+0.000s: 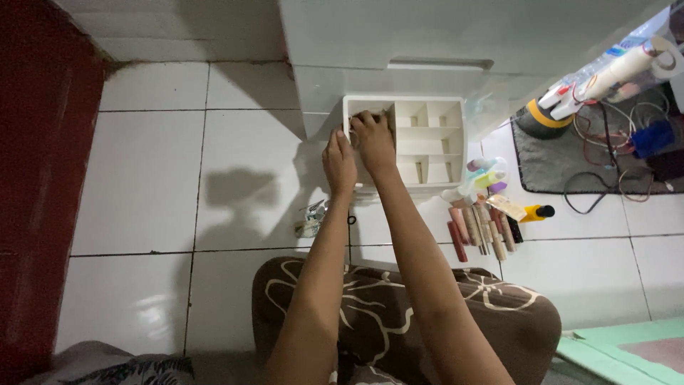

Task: The person wipes the inside of a white plastic drawer organizer with a cloth, then places several cosmetic items including compacts and palettes into the compartments. The person also wipes the exterior of a maroon compact before placing it in the drawer.

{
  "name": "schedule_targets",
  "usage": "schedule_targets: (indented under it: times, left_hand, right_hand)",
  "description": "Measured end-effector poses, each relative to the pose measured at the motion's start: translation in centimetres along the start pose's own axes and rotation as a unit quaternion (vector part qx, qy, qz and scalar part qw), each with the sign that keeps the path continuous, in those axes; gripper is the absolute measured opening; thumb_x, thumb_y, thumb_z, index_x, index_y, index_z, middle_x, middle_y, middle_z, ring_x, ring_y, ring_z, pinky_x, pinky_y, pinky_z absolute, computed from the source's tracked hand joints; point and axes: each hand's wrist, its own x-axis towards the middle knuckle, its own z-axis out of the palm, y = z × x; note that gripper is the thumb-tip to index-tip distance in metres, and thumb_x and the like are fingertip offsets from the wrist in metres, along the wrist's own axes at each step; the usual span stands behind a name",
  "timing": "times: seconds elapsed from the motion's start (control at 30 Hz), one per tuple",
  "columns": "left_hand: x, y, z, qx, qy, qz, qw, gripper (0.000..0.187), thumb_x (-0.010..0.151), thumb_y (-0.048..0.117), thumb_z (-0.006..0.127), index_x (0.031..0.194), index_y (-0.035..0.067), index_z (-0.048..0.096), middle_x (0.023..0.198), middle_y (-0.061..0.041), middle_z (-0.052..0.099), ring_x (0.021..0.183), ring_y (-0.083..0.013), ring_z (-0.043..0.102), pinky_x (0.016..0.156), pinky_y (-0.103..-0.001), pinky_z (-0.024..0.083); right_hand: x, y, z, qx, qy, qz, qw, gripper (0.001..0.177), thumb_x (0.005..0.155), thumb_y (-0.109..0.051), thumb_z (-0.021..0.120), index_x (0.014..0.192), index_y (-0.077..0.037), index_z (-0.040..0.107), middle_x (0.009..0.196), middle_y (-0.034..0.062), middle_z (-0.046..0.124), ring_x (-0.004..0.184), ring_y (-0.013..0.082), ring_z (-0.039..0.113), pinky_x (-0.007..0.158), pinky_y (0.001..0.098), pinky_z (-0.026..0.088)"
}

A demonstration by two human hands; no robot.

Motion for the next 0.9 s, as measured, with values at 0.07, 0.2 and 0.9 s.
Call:
schedule_targets:
  times: [0.07, 0.2, 0.9]
  left_hand:
    - [0.3, -0.4, 0.1, 0.009, -0.001, 0.011, 1.0, 0.056, 0.112, 0.04, 0.029, 0.131, -0.002, 0.061, 0.126, -0.03, 0.066, 0.119, -0.0473, 0.063, 0.102, -0.057, 0.048]
    - [0.4, -0.9, 0.0, 0.035, 0.009, 0.015, 0.999, 0.053, 0.111, 0.039, 0.031, 0.127, -0.001, 0.063, 0.123, -0.028, 0.067, 0.117, -0.0466, 0.063, 0.102, -0.057, 0.048]
    - [0.5, -1.1, -0.2, -0.021, -0.001, -0.028, 0.999, 0.054, 0.11, 0.043, 0.033, 0.125, 0.003, 0.065, 0.121, -0.025, 0.07, 0.119, -0.0448, 0.063, 0.102, -0.057, 0.048]
  right_hand:
    - [-0.3, 0.5, 1.1, -0.024, 0.02, -0.021, 0.999, 0.016, 0.096, -0.022, 0.071, 0.107, -0.016, 0.063, 0.112, 0.0038, 0.056, 0.105, 0.0336, 0.064, 0.082, 0.0426, 0.063]
    - [-2.1, -0.5, -1.3, 0.0, 0.042, -0.011, 0.999, 0.009, 0.092, -0.016, 0.069, 0.099, -0.017, 0.064, 0.107, 0.0004, 0.061, 0.097, 0.0329, 0.066, 0.06, 0.0444, 0.062]
    - [-8.7, -3.5, -5.4, 0.13, -0.064, 0.125, 0.982, 0.031, 0.098, -0.032, 0.044, 0.078, -0.016, 0.061, 0.06, 0.0057, 0.06, 0.063, 0.0279, 0.067, 0.058, 0.041, 0.053]
